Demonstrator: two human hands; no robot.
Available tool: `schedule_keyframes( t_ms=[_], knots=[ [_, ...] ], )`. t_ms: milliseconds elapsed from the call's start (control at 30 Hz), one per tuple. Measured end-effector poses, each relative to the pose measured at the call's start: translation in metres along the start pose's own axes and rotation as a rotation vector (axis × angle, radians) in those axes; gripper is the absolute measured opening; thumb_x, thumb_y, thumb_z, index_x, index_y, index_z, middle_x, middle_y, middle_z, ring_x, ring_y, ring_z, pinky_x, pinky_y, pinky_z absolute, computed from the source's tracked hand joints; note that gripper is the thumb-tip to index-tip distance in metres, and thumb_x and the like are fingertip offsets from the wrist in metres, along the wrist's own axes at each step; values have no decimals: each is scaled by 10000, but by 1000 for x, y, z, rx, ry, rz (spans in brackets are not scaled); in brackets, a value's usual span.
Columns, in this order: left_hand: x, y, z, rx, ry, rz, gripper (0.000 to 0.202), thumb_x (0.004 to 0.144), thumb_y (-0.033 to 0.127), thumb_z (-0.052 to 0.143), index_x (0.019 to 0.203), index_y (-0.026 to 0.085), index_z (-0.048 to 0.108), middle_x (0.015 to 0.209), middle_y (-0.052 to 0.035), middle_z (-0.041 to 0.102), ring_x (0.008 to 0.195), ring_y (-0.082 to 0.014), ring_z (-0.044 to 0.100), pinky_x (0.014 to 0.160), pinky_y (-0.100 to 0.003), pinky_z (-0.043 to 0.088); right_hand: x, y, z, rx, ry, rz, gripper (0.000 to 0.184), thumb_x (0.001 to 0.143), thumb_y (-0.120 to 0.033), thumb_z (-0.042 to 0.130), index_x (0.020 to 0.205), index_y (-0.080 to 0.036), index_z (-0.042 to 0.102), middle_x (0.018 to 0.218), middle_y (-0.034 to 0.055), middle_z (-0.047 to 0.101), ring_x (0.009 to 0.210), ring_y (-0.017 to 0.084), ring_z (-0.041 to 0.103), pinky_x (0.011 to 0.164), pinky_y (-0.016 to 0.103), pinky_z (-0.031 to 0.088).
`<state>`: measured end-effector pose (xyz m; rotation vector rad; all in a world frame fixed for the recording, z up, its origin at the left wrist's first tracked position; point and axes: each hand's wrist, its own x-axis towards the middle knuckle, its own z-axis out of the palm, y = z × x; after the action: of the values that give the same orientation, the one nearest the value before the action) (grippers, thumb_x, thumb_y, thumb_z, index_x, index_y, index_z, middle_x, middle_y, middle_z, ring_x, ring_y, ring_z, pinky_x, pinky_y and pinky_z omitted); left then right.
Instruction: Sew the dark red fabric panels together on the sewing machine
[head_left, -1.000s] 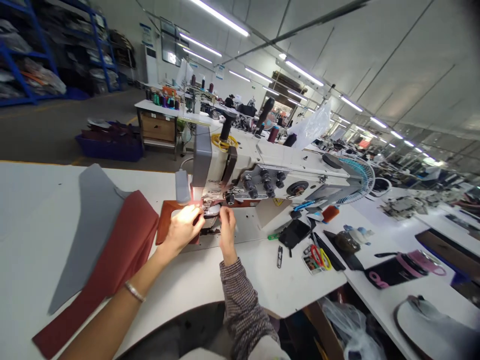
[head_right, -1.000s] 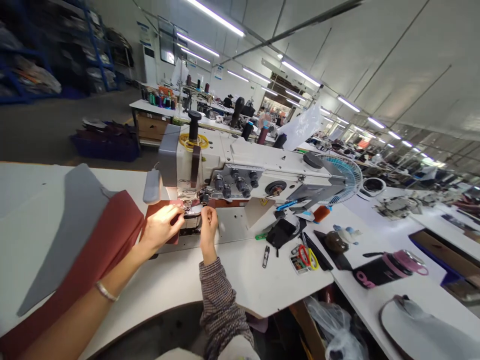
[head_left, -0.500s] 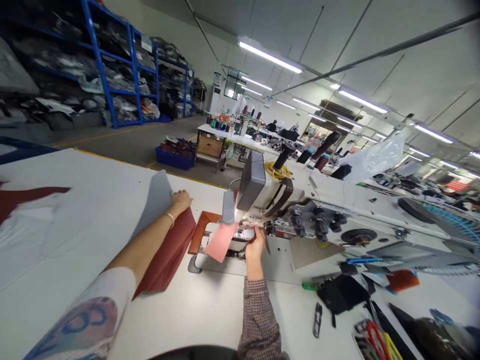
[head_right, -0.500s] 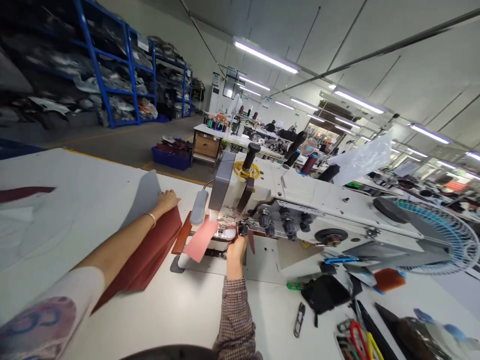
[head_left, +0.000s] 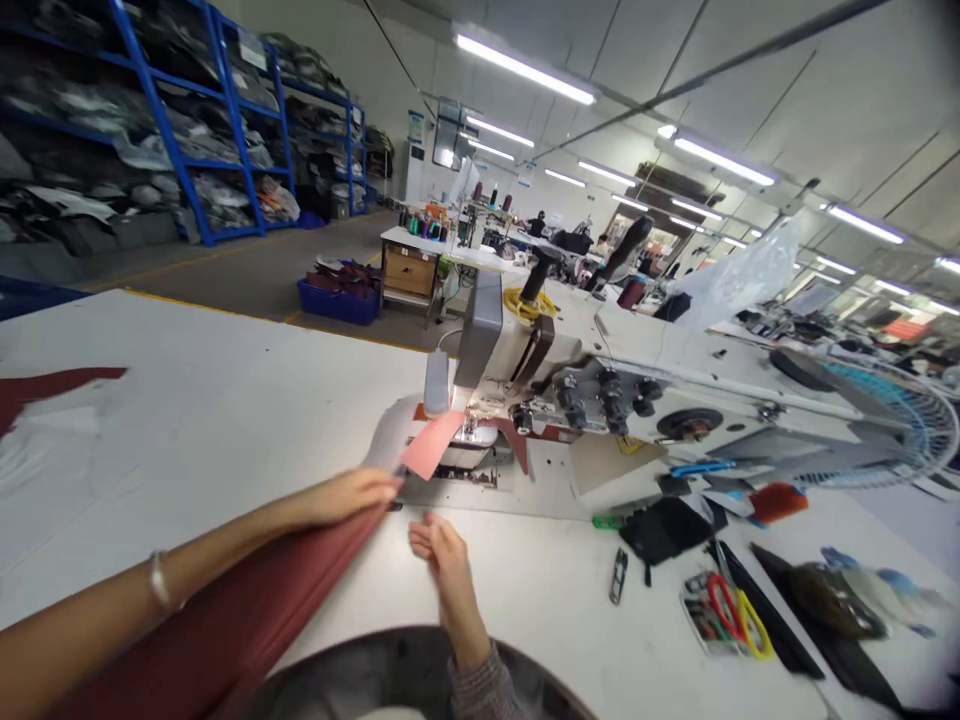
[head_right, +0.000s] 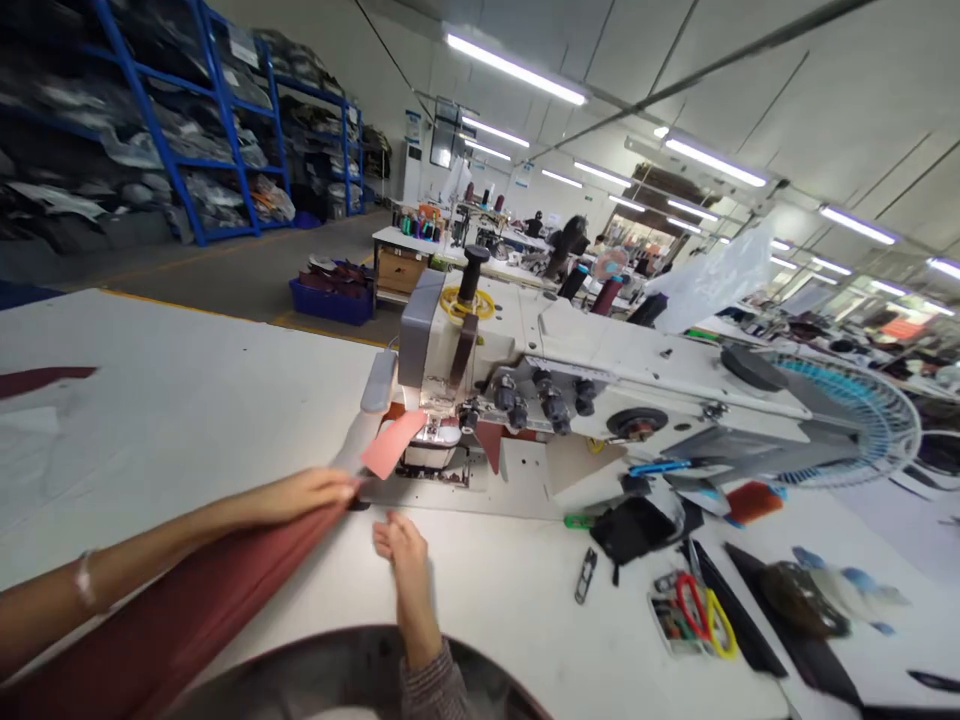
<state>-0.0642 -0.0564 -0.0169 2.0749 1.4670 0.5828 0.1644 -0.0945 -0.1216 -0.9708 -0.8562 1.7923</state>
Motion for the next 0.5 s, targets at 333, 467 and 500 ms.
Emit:
schedule_keyframes(
  t_ms=[333, 467, 500],
  knots=[
    [21, 121, 55, -274, -258, 367, 289, 997, 258, 437, 909, 228, 711, 896, -9, 756, 809, -177, 701, 756, -263, 577, -80, -7, -59, 455, 63, 104, 648, 700, -759, 728, 1049, -218, 803, 1143, 110, 752, 1087, 292, 715, 939, 439, 593],
    [63, 113, 73, -252, 100, 274, 279, 969, 358, 513, 936, 223, 755, 954, -49, 695, 916, -222, 687, 880, -358, 560, -61, -101, -99, 346, 462, -247, 498, 698, -443, 863, 1067, -126, 754, 1069, 111, 763, 903, 207, 737, 849, 309, 598],
    [69, 108, 76, -256, 199, 251, 279, 961, 378, 534, 951, 227, 768, 960, -54, 678, 928, -225, 680, 894, -372, 556, -48, -124, -98, 308, 508, -332, 499, 674, -399, 878, 1069, -127, 742, 1040, 96, 765, 871, 198, 734, 817, 298, 598]
  ],
)
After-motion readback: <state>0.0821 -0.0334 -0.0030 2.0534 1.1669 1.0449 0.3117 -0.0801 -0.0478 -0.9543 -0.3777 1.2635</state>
